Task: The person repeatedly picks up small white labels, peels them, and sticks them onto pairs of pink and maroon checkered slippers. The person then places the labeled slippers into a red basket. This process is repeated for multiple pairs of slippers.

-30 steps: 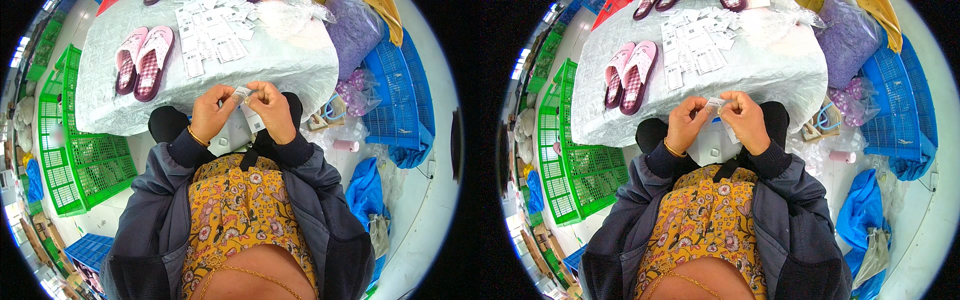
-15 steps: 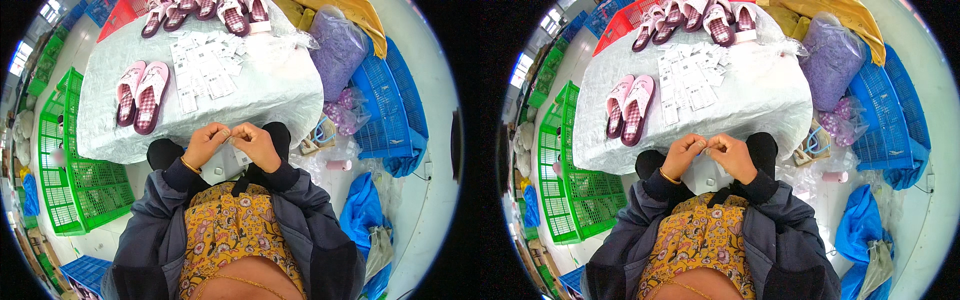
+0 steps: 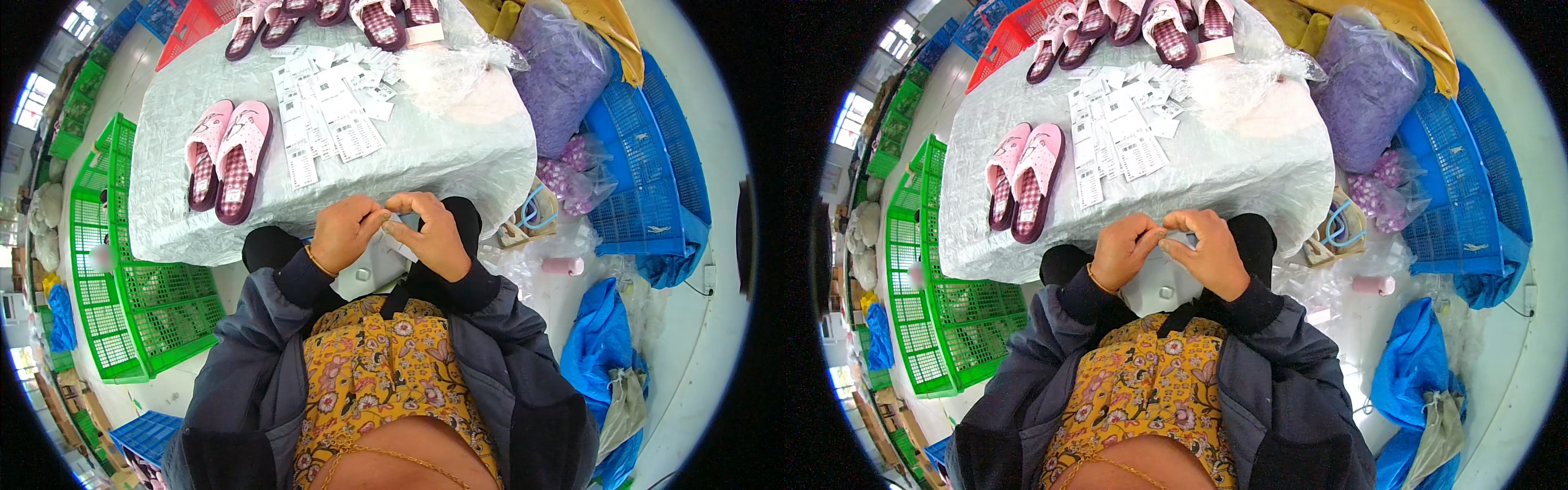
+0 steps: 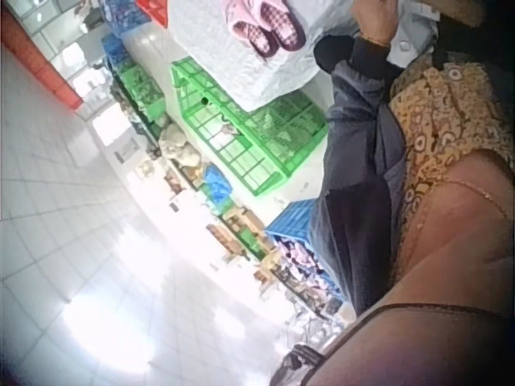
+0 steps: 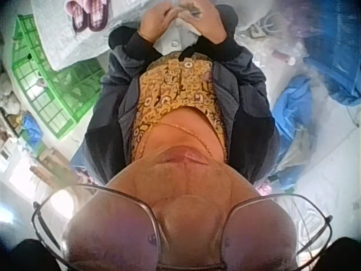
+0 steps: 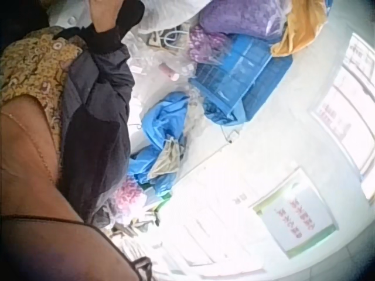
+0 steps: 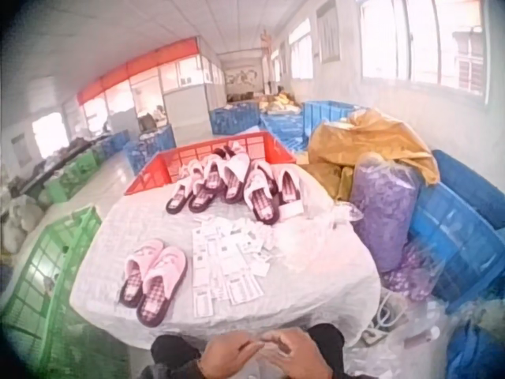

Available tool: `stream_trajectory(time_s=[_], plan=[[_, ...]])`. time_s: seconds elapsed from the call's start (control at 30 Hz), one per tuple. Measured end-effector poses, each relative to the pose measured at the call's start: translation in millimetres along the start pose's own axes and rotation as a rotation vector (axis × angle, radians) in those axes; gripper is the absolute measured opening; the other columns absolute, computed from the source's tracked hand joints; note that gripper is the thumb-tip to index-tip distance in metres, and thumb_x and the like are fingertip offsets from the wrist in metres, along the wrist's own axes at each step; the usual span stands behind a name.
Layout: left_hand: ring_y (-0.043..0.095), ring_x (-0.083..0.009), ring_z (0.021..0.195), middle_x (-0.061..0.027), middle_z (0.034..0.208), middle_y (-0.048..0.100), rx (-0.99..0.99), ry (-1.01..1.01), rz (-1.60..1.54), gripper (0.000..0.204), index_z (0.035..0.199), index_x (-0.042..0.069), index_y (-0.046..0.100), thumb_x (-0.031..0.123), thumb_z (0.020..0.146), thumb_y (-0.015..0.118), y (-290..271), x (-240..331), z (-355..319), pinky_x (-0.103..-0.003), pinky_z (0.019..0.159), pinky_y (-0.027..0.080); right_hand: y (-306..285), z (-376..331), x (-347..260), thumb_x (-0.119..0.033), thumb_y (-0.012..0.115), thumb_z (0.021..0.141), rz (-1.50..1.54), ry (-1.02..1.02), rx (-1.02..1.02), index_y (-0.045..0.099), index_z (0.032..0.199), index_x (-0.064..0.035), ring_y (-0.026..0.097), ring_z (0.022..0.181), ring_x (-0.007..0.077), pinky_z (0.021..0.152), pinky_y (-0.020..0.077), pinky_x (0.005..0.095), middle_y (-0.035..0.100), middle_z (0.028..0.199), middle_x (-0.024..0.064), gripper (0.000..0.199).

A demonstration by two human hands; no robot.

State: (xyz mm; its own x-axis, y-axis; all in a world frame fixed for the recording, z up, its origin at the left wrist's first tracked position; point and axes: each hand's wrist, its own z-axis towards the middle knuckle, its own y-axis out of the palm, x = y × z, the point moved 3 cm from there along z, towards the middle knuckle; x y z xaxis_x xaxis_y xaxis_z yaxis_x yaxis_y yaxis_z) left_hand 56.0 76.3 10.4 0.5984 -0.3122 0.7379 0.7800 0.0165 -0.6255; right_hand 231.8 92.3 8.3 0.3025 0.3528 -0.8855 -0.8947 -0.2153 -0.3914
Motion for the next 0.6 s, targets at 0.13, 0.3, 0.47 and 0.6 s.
stream_trajectory(time_s=[0.13, 0.3, 0.47, 0.6], plan=[[0.060, -0.0323, 0.064, -0.0118, 0.073, 0.062, -0.027, 0.027, -0.007, 0.018, 0.086, 0.005, 0.066, 0.022, 0.088, 0.071, 5.9, 2.8, 14.4, -0.039, 0.058, 0.047, 5.7, -1.5, 19.9, -0.012, 0.074, 0.086, 0.252, 0.229, -0.041, 0.065, 0.103, -0.0017, 0.064, 0.082, 0.0159, 0.077, 0.0517, 0.0293, 0.069, 0.091, 0.0076, 0.022], [0.062, -0.0318, 0.083, -0.0122, 0.095, 0.065, 0.091, 0.104, 0.090, 0.024, 0.102, 0.006, 0.068, 0.021, 0.083, 0.073, -8.5, 0.3, 65.5, -0.038, 0.073, 0.051, 3.3, -1.2, 38.8, -0.007, 0.070, 0.089, 0.318, 0.245, 0.032, 0.065, 0.103, 0.0003, 0.061, 0.078, 0.0091, 0.073, 0.0511, 0.0250, 0.068, 0.089, 0.0048, 0.016], [0.058, -0.0308, 0.107, -0.0098, 0.109, 0.067, 0.136, 0.240, 0.512, 0.034, 0.109, 0.008, 0.068, 0.025, 0.080, 0.071, -8.0, -42.3, 134.0, -0.043, 0.092, 0.046, 1.3, 1.9, 41.3, -0.005, 0.069, 0.089, 0.321, 0.214, 0.071, 0.066, 0.102, 0.0002, 0.061, 0.079, 0.0092, 0.074, 0.0506, 0.0247, 0.067, 0.088, 0.0044, 0.014], [0.059, -0.0287, 0.105, -0.0066, 0.110, 0.068, 0.012, 0.197, 0.632, 0.030, 0.107, 0.011, 0.070, 0.029, 0.083, 0.066, -4.3, -60.0, 153.5, -0.044, 0.086, 0.046, -0.7, -1.2, 47.1, -0.005, 0.069, 0.089, 0.343, 0.226, 0.067, 0.066, 0.102, -0.0003, 0.061, 0.080, 0.0089, 0.074, 0.0504, 0.0244, 0.067, 0.089, 0.0042, 0.013]])
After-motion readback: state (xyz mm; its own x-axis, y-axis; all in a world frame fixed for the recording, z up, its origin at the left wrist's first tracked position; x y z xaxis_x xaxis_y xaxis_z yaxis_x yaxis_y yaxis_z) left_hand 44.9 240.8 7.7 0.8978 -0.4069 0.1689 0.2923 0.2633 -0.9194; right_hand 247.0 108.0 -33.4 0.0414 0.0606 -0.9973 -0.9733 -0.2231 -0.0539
